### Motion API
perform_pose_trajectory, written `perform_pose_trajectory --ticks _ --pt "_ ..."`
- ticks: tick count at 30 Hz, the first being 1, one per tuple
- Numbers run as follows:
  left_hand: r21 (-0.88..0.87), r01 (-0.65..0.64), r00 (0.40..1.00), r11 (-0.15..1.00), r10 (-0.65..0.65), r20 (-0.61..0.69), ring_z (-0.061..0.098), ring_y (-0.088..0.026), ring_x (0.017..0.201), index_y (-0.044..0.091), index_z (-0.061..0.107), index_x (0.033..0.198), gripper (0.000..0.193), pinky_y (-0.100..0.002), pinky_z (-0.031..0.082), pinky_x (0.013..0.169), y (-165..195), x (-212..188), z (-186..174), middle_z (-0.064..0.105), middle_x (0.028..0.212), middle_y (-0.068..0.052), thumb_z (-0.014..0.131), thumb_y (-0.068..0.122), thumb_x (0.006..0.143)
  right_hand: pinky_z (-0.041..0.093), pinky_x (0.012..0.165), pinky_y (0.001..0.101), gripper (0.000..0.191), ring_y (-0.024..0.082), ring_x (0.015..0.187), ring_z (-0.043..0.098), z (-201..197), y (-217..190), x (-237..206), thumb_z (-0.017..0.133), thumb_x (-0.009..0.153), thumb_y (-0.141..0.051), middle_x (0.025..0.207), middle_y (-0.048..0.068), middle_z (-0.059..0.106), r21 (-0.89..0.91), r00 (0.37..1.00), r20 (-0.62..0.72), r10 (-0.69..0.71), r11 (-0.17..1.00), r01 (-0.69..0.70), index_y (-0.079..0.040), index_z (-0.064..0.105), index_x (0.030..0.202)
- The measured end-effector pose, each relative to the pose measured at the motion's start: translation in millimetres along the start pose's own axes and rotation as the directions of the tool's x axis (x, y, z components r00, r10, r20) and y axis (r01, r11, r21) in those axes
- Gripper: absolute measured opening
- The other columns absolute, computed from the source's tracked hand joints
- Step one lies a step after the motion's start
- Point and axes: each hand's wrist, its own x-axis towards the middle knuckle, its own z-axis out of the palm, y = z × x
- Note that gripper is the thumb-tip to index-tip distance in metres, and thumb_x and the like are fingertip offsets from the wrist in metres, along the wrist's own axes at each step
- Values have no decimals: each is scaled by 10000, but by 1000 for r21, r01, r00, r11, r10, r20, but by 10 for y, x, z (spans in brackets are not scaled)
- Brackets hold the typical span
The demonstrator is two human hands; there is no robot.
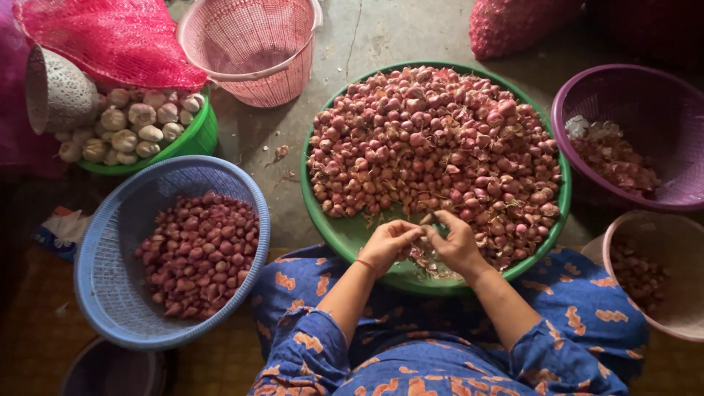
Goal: The person sits on the floor in front of a large green tray filled with unpeeled shallots. They pick up shallots one at a time, remove the dry outer skins and roots by hand, drop the peeled shallots into a blue basket beside them, and occasionally toss peeled shallots across into the basket.
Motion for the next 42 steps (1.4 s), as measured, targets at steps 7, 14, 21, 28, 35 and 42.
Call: perform_pose_trajectory --ticks 7,14,21,28,35,42 --pt "-18 -210 973 978 207 -98 630 -45 777 41 699 1035 210 -202 512 699 56 27 18 737 932 2 808 63 857 463 680 214 328 56 755 539 -146 202 25 532 1048 -135 860 -5 583 172 957 291 -8 984 -44 -93 529 1373" --pt "-145 -217 974 965 204 -99 604 -59 757 10 716 1055 190 -208 502 688 -57 47 13 697 888 -7 802 61 893 458 797 225 277 48 903 532 -26 239 -46 520 1052 -84 1013 -25 625 100 981 193 -32 995 13 -76 627 1308" --pt "-259 -229 972 938 204 -119 658 -79 851 21 673 1065 215 -225 553 783 -27 23 4 732 980 -35 779 19 878 453 713 225 366 68 777 529 -77 24 -38 458 1057 -122 868 -10 586 251 973 200 118 953 -167 -127 585 1400" --pt "-416 -194 981 888 170 -94 670 -125 877 13 690 1142 226 -251 553 793 -39 22 33 725 1011 -56 744 31 924 444 668 226 360 61 741 486 -18 78 -62 497 1048 -113 828 -21 541 53 980 182 82 994 -93 -60 589 1392" --pt "-387 -234 971 892 197 -134 686 -116 883 37 651 1061 170 -238 554 764 -72 42 14 746 1049 -76 736 6 917 459 700 215 383 66 739 498 -47 23 -57 467 1053 -113 809 -29 537 171 978 204 31 983 -67 -114 543 1428" --pt "-415 -266 964 870 228 -139 671 -109 842 55 629 1016 189 -250 556 734 -117 62 75 726 1017 -70 747 -35 898 492 750 217 339 43 838 559 40 -24 -77 501 1021 -106 974 -53 652 48 994 105 33 998 -38 -75 597 1344"
